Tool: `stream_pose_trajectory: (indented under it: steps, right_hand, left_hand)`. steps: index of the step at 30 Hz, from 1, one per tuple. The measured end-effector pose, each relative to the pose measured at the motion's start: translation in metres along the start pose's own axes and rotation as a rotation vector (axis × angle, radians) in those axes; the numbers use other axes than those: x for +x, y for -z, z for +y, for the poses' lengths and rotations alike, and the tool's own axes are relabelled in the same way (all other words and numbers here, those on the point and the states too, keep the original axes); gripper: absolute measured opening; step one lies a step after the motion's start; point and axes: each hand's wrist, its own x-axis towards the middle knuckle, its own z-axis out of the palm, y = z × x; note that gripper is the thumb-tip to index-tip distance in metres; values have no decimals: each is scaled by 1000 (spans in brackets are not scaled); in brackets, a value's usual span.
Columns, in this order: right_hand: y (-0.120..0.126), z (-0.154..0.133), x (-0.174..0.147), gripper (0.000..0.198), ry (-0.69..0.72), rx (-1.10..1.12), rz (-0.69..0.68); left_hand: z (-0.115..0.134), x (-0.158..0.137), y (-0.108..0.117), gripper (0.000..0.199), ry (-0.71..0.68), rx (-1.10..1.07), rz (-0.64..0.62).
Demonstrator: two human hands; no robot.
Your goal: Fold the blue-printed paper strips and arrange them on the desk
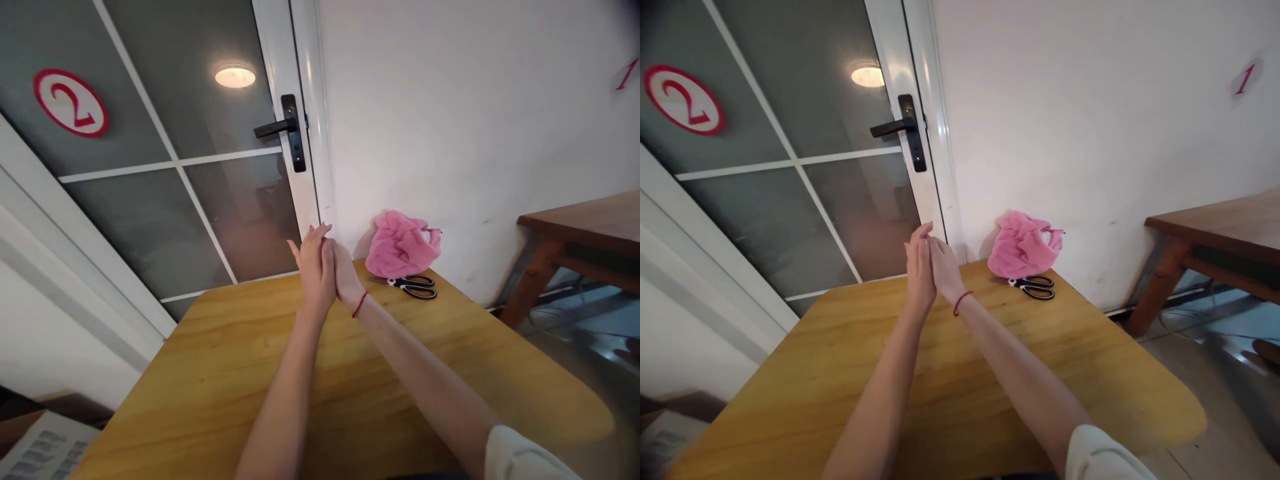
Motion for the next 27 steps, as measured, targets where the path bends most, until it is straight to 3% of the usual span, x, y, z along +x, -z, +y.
stream_pose_trajectory:
  steps: [3,7,12,18,21,27]
  right_hand:
    - [0,2,15,44,63,-145,9]
    - [-12,-2,52,36,105,-780,-271]
    - [-42,-19,88,22,136,-986,-495]
    - [-64,-40,104,13,197,-1124,-614]
    - [-60,-45,111,21,183,-1173,-611]
    - [-27,-53,122,40,200,-1204,-471]
  left_hand:
    - [-7,7,4,37,271,-229,22]
    - [-23,22,34,31,485,-216,101]
    - [-50,29,74,22,459,-153,351]
    - [-69,33,87,18,484,-203,432]
    - [-69,32,85,19,466,-211,400]
    - [-62,31,84,17,431,-199,390]
